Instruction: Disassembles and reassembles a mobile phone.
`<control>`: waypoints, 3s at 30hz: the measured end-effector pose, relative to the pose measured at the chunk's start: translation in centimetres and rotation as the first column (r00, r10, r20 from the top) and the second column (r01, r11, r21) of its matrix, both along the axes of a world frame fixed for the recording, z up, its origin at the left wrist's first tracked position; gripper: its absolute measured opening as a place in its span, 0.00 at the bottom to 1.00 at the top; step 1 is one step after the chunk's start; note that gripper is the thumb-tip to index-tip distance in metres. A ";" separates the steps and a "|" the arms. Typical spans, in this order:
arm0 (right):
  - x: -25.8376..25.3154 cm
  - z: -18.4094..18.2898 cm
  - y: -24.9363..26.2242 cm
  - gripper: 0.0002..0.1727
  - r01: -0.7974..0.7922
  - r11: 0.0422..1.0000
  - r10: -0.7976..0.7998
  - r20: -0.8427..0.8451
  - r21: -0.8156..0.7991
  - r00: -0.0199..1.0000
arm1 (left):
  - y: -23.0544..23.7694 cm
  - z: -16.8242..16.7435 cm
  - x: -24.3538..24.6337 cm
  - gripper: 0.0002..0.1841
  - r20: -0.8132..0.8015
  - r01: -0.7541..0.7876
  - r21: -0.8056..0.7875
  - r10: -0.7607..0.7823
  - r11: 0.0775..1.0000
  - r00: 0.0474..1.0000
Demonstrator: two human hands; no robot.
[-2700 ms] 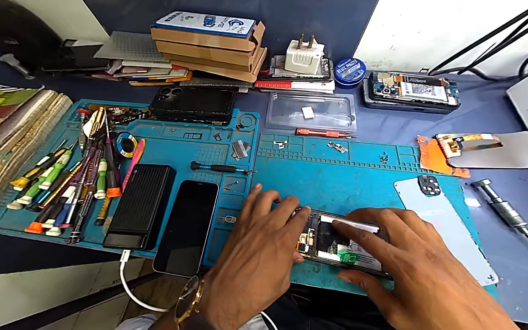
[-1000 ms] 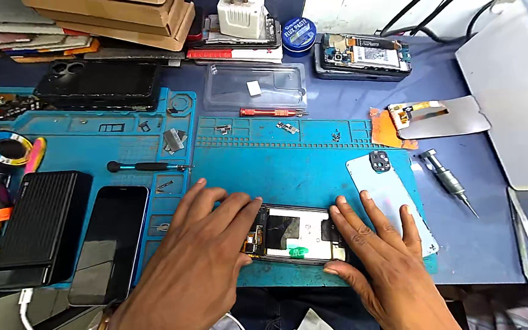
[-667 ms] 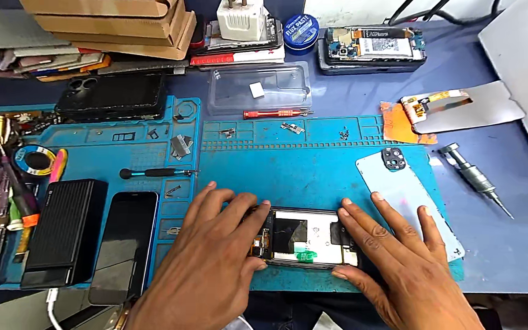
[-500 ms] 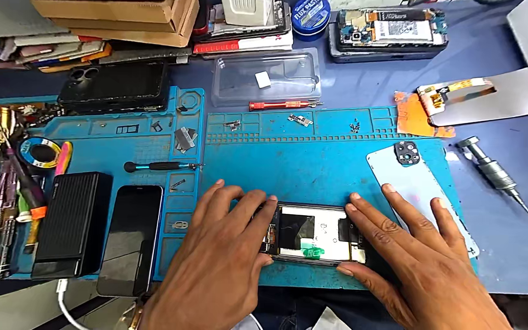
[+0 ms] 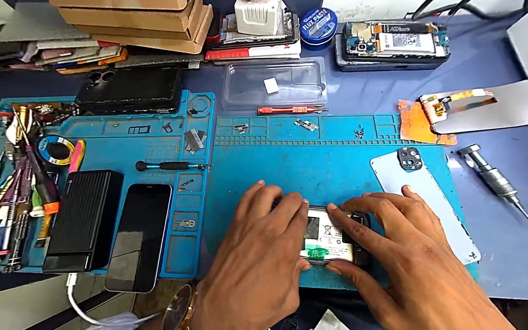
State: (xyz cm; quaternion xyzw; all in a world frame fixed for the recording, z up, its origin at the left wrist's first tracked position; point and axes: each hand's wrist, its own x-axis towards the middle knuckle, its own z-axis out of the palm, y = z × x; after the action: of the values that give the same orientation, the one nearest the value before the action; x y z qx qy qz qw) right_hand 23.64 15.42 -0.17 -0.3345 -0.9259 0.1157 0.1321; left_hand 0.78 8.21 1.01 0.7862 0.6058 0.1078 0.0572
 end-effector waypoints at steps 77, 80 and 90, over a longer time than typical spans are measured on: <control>-2.8 0.6 -1.6 0.41 0.148 0.987 -0.148 -0.006 0.068 0.989 | 0.7 1.0 -1.8 0.35 0.171 0.139 -0.167 -0.111 0.976 0.979; -3.0 0.3 -2.0 0.41 0.163 0.983 -0.162 -0.017 0.088 0.987 | 0.5 0.9 -1.5 0.34 0.154 0.116 -0.158 -0.092 0.981 0.984; -3.3 -0.3 -3.2 0.44 0.182 0.973 -0.186 0.016 0.143 0.982 | 0.0 0.8 -0.5 0.32 0.070 0.092 -0.135 -0.083 0.987 0.994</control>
State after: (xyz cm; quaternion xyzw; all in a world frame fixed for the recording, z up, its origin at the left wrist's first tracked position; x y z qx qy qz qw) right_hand 20.37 12.23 -0.43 -0.4105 -0.8985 0.0324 0.1522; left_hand 0.27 8.23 1.78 0.8024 0.5745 0.0882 0.1354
